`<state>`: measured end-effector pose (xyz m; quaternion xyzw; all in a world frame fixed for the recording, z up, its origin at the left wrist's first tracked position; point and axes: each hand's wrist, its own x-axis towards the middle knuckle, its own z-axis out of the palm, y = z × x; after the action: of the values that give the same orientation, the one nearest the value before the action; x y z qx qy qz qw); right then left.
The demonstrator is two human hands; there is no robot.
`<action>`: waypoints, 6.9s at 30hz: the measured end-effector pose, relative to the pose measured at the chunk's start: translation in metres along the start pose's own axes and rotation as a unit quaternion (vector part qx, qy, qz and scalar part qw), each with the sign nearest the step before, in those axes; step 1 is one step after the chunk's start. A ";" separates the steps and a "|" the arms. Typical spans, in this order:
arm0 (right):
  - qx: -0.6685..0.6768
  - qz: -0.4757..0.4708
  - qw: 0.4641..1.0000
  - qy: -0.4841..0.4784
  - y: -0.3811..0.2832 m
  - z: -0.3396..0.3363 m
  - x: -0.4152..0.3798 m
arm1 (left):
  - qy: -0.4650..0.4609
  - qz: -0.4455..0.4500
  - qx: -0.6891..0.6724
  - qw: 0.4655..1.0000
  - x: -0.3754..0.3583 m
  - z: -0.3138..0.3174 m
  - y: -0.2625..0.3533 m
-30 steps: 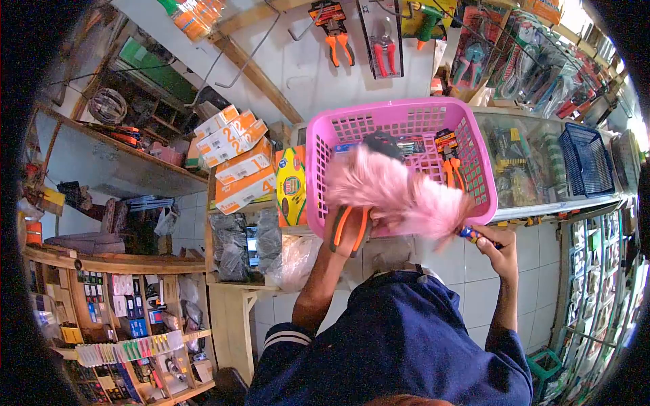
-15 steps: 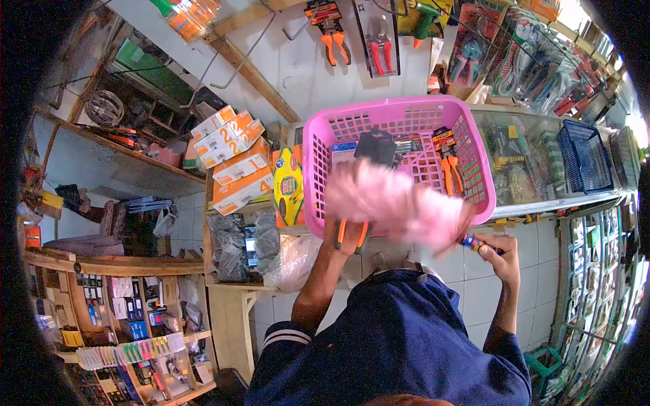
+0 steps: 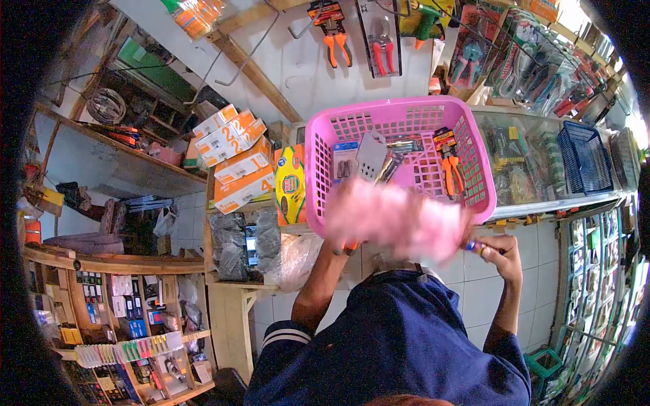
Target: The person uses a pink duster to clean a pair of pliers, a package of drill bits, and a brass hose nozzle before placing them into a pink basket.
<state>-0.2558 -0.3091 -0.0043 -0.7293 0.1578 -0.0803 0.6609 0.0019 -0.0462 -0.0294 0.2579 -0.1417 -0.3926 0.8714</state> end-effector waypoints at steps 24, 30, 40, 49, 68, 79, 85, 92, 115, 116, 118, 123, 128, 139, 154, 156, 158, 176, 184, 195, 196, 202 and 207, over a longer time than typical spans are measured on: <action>-0.075 -0.029 0.997 -0.018 -0.028 -0.008 0.007 | 0.032 -0.179 -0.223 0.958 0.007 -0.036 -0.002; -0.063 -0.050 0.997 0.004 -0.022 -0.014 0.009 | -0.215 -0.128 -0.213 0.945 0.026 -0.039 -0.001; -0.106 -0.044 0.993 0.027 -0.039 -0.023 0.006 | 0.033 0.059 0.331 0.941 0.008 -0.007 0.015; -0.119 -0.077 0.990 -0.022 -0.038 -0.037 0.002 | -0.124 -0.090 -0.045 0.987 0.018 -0.041 0.006; -0.106 -0.057 0.993 0.013 -0.036 -0.033 -0.003 | -0.193 -0.064 -0.056 0.977 0.018 0.001 0.018; -0.146 -0.059 0.987 0.036 -0.046 -0.029 -0.007 | -0.034 0.030 0.329 0.943 0.016 0.006 0.019; -0.223 -0.129 0.961 0.102 -0.069 -0.017 -0.012 | 0.007 0.035 0.170 0.985 0.031 -0.022 -0.001; -0.242 -0.095 0.951 0.169 -0.077 0.020 -0.013 | 0.165 0.066 0.247 0.953 0.000 0.044 0.008; -0.136 -0.015 0.970 0.203 -0.032 0.106 -0.008 | 0.189 0.060 0.379 0.904 -0.007 0.049 0.001; -0.145 -0.047 0.969 0.194 -0.027 0.111 -0.014 | 0.186 0.091 0.379 0.902 -0.006 0.047 0.004; -0.159 -0.042 0.973 0.164 -0.027 0.119 -0.030 | 0.178 0.151 0.380 0.895 -0.004 0.042 0.010; -0.129 -0.086 0.969 0.194 0.006 0.132 -0.039 | 0.158 0.274 0.500 0.806 0.003 0.028 0.004; -0.073 0.011 0.983 0.166 -0.016 0.145 -0.013 | 0.131 0.230 0.544 0.796 -0.004 0.044 0.004; -0.044 -0.038 0.987 0.150 0.019 0.149 -0.016 | 0.100 0.299 0.516 0.796 0.008 0.043 0.031; -0.046 -0.029 0.992 0.114 0.019 0.165 0.003 | 0.150 0.266 0.543 0.782 0.003 0.029 0.023; -0.058 -0.045 0.993 0.095 0.029 0.164 -0.003 | 0.155 0.278 0.560 0.765 -0.001 0.036 0.037; -0.073 -0.090 0.989 0.095 0.062 0.161 -0.017 | 0.163 0.288 0.581 0.744 -0.003 0.029 0.058; -0.044 -0.054 0.994 0.087 0.034 0.173 -0.003 | 0.174 0.275 0.644 0.692 -0.020 0.024 0.041; -0.035 -0.110 0.991 0.074 0.051 0.184 -0.011 | 0.174 0.300 0.579 0.738 -0.014 0.027 0.072; 0.019 -0.025 0.997 0.076 -0.010 0.182 0.004 | 0.156 0.229 0.529 0.802 -0.022 0.046 0.047; 0.005 -0.016 0.997 0.075 0.004 0.181 -0.004 | 0.156 0.217 0.492 0.828 -0.021 0.040 0.051; -0.088 -0.045 0.995 -0.010 0.064 0.173 -0.046 | 0.229 0.307 0.416 0.825 -0.011 0.034 0.077; -0.093 -0.069 0.992 0.052 0.051 0.175 -0.040 | 0.261 0.282 0.322 0.865 -0.008 0.047 0.074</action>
<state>-0.2427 -0.1357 -0.0712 -0.7917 0.1480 -0.1479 0.5739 0.0206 -0.0152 0.0508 0.5664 -0.0946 0.0185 0.8185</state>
